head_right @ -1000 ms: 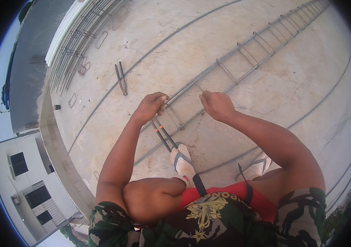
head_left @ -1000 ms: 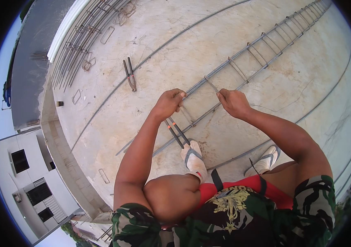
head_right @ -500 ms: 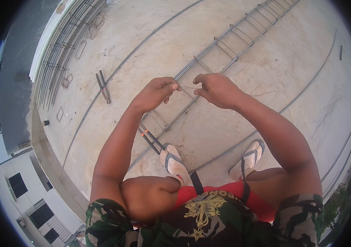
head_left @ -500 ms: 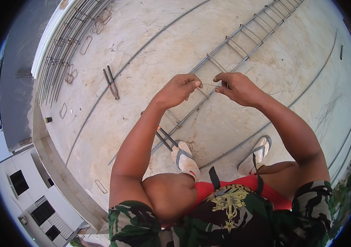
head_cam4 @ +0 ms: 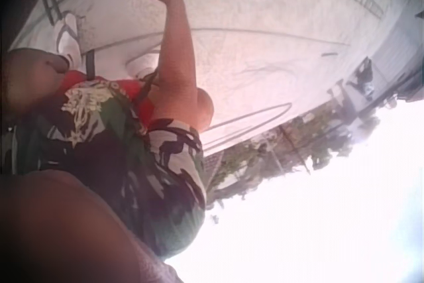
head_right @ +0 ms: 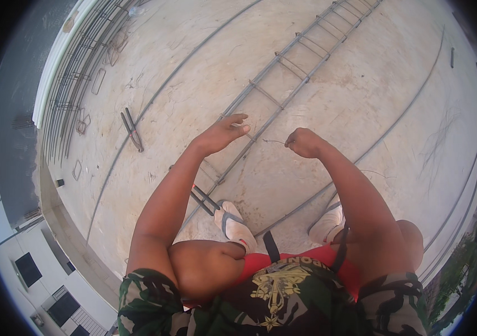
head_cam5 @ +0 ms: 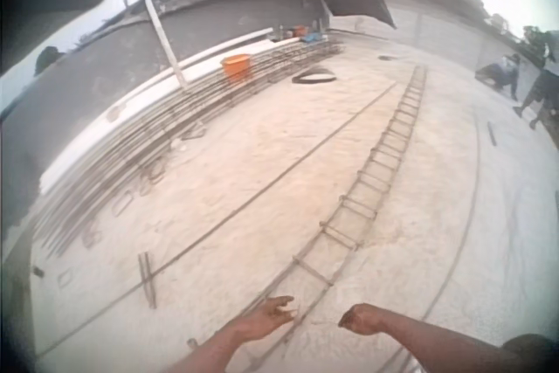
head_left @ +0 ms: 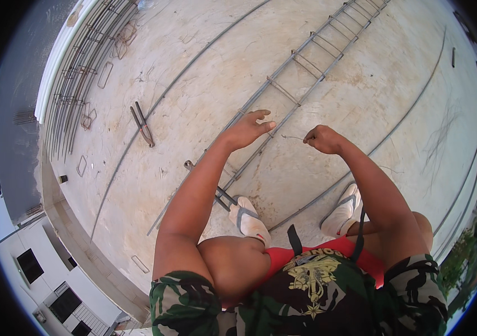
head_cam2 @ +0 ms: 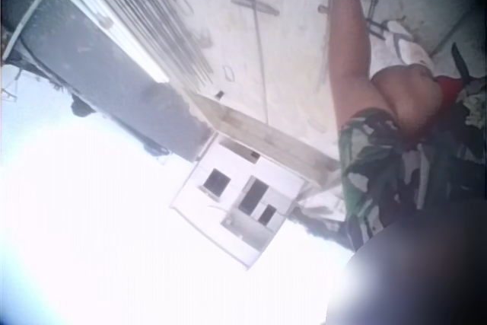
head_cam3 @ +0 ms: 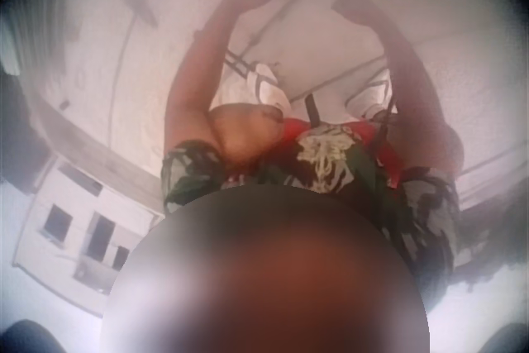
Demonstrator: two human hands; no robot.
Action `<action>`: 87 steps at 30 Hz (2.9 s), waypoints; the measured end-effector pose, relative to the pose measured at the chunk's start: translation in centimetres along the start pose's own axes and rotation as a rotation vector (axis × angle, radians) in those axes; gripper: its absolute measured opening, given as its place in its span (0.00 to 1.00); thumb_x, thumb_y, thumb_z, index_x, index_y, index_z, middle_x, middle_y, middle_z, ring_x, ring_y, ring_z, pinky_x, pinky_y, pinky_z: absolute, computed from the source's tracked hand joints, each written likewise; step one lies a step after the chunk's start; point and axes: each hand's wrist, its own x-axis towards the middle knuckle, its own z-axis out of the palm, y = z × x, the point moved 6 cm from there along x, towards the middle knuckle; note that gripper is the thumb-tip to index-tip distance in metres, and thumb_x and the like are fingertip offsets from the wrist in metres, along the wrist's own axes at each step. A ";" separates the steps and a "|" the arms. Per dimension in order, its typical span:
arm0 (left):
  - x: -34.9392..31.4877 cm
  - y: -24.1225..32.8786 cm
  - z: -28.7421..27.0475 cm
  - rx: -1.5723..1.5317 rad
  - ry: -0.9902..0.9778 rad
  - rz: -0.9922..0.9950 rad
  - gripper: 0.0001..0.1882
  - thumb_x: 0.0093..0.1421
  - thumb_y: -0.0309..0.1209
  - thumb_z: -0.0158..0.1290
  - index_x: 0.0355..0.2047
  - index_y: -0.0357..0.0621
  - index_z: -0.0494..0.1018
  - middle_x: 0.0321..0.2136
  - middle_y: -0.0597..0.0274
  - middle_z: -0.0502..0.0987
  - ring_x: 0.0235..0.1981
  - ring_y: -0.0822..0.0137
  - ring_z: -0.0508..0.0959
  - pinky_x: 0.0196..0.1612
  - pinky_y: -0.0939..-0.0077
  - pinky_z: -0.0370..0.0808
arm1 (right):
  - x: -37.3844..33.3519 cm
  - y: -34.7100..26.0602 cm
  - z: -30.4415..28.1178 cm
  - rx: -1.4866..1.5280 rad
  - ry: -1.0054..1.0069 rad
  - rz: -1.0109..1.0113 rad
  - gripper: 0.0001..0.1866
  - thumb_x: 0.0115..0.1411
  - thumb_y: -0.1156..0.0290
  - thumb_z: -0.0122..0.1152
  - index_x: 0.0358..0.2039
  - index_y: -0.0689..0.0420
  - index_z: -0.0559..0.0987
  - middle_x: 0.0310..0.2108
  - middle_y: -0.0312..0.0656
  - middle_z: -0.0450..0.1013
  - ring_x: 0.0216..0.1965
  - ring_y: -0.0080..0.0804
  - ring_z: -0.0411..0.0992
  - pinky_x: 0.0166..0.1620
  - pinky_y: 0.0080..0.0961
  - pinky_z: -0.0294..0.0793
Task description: The person uses pliers to twist wire ties around intersections of a rebar ladder laid on a concrete rooftop. They repeatedly pick up wire ties, wrap them around the rebar, and twist them tight with pliers to secure the structure.
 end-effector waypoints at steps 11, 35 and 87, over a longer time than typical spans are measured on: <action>2.0 -1.5 -3.3 0.584 0.067 -0.072 0.28 0.58 0.41 0.56 0.56 0.43 0.68 0.50 0.47 0.74 0.52 0.53 0.74 0.53 0.64 0.70 | 7.4 3.5 8.5 0.607 0.383 -0.080 0.19 0.56 0.75 0.47 0.45 0.64 0.79 0.46 0.52 0.76 0.48 0.37 0.72 0.54 0.26 0.67; 6.9 -10.5 3.1 0.533 -0.098 -0.167 0.12 0.56 0.30 0.49 0.25 0.32 0.76 0.24 0.46 0.77 0.17 0.59 0.77 0.23 0.67 0.75 | 8.6 0.9 10.2 0.831 0.527 -0.045 0.14 0.54 0.69 0.56 0.37 0.64 0.81 0.26 0.56 0.76 0.31 0.44 0.77 0.38 0.33 0.73; 5.5 -16.8 7.2 -0.358 -0.068 -0.565 0.18 0.63 0.41 0.38 0.38 0.41 0.71 0.31 0.58 0.74 0.28 0.62 0.74 0.30 0.64 0.72 | 7.0 -2.0 8.9 0.103 0.644 -0.262 0.06 0.52 0.70 0.54 0.26 0.58 0.76 0.30 0.44 0.72 0.34 0.45 0.74 0.37 0.40 0.75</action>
